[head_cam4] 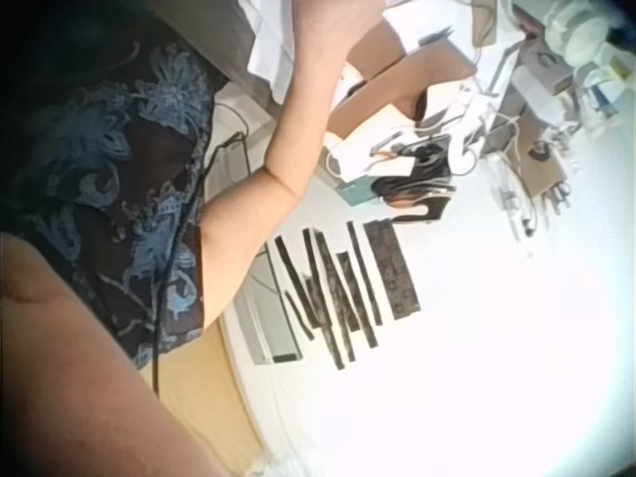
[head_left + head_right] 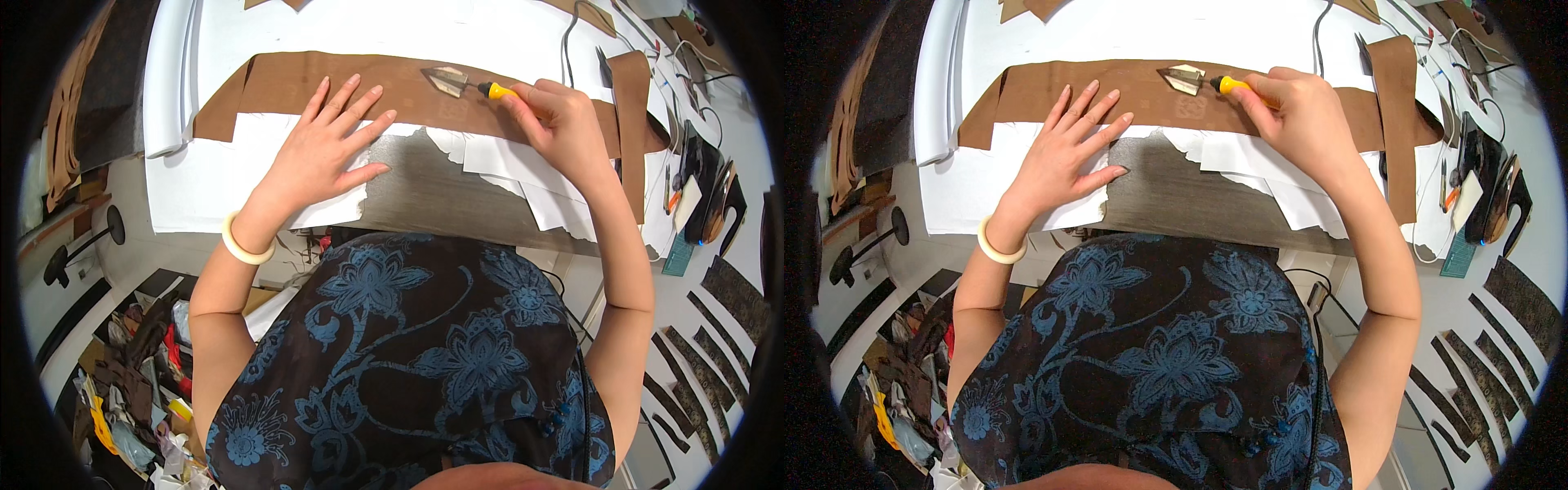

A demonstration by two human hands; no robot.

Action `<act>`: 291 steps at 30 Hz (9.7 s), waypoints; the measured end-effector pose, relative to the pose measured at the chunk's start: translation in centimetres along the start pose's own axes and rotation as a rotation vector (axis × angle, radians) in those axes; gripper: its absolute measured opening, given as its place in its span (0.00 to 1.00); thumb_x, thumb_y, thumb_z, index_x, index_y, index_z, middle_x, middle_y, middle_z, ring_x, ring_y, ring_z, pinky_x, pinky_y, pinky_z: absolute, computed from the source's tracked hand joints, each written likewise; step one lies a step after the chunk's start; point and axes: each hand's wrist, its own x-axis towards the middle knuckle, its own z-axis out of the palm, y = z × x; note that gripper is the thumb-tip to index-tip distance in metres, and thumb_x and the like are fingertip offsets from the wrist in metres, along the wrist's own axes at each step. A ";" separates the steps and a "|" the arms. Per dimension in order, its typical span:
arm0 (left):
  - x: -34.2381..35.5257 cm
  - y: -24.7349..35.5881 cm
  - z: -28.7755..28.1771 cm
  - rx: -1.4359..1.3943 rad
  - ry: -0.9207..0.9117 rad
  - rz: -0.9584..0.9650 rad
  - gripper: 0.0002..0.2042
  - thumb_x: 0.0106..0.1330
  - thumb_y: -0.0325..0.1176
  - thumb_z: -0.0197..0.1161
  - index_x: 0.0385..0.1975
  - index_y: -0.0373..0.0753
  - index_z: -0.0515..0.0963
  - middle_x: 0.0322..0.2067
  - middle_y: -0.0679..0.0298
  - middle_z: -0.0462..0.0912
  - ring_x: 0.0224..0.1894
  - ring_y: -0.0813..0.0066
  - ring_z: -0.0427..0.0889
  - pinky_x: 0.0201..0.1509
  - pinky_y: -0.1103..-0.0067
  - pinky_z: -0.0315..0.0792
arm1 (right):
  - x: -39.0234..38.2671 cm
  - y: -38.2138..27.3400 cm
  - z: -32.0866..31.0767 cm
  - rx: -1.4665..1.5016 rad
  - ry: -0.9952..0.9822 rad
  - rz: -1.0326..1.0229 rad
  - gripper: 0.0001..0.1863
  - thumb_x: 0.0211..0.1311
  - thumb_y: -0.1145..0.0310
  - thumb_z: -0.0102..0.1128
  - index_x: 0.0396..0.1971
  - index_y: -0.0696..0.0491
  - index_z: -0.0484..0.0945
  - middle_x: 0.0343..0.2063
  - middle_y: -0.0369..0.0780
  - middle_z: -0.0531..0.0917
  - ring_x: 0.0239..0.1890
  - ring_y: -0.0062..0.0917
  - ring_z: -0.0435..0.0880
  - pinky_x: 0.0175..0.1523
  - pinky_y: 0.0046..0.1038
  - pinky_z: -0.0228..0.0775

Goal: The person uses scissors to trim a long strip of brown material on a white work surface. They then switch to a utility knife to make precise cuts and trim the edges of the material further. The person handles the material and tools with both hands throughout the process.

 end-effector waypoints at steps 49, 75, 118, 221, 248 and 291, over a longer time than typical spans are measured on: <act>-1.9 0.0 -0.7 -0.099 0.211 -0.058 0.22 0.68 0.44 0.73 0.55 0.36 0.84 0.61 0.55 0.84 0.70 0.55 0.77 0.82 0.50 0.59 | 2.0 -3.8 1.3 -0.050 -0.205 -0.226 0.14 0.69 0.59 0.69 0.32 0.55 0.90 0.24 0.41 0.84 0.29 0.38 0.86 0.37 0.41 0.78; -0.4 0.2 -1.4 0.007 0.267 -0.038 0.20 0.70 0.49 0.71 0.45 0.36 0.85 0.49 0.58 0.88 0.61 0.60 0.82 0.80 0.51 0.59 | 1.2 -7.2 5.5 -0.304 0.127 -0.114 0.18 0.74 0.59 0.63 0.26 0.54 0.82 0.19 0.41 0.83 0.19 0.35 0.85 0.25 0.34 0.77; 3.4 0.3 0.0 0.012 0.139 0.008 0.18 0.77 0.40 0.63 0.57 0.35 0.82 0.63 0.55 0.82 0.71 0.58 0.75 0.82 0.56 0.59 | -3.3 -3.7 2.0 -0.299 0.129 0.121 0.18 0.74 0.59 0.65 0.26 0.53 0.80 0.19 0.39 0.81 0.21 0.39 0.84 0.26 0.40 0.73; 9.0 -3.1 0.1 -0.438 0.284 -0.420 0.22 0.67 0.33 0.76 0.59 0.39 0.78 0.31 0.62 0.83 0.33 0.73 0.82 0.41 0.76 0.79 | -5.1 4.0 -4.3 -0.176 0.009 0.109 0.20 0.75 0.55 0.63 0.27 0.55 0.86 0.16 0.42 0.81 0.23 0.39 0.83 0.34 0.39 0.75; 7.8 -3.7 -1.1 -0.614 0.399 -0.385 0.19 0.65 0.23 0.71 0.56 0.40 0.78 0.25 0.66 0.73 0.26 0.78 0.71 0.33 0.79 0.69 | -4.9 6.2 -10.2 0.345 0.522 0.216 0.10 0.69 0.66 0.73 0.41 0.58 0.91 0.29 0.38 0.90 0.30 0.17 0.82 0.39 0.22 0.75; 4.3 -3.1 -1.3 -0.693 0.294 -0.468 0.11 0.73 0.33 0.70 0.33 0.32 0.78 0.21 0.75 0.69 0.26 0.88 0.62 0.29 0.82 0.57 | -15.2 15.8 -5.0 -0.237 0.427 0.476 0.20 0.69 0.64 0.68 0.57 0.55 0.83 0.42 0.50 0.90 0.42 0.44 0.91 0.48 0.38 0.81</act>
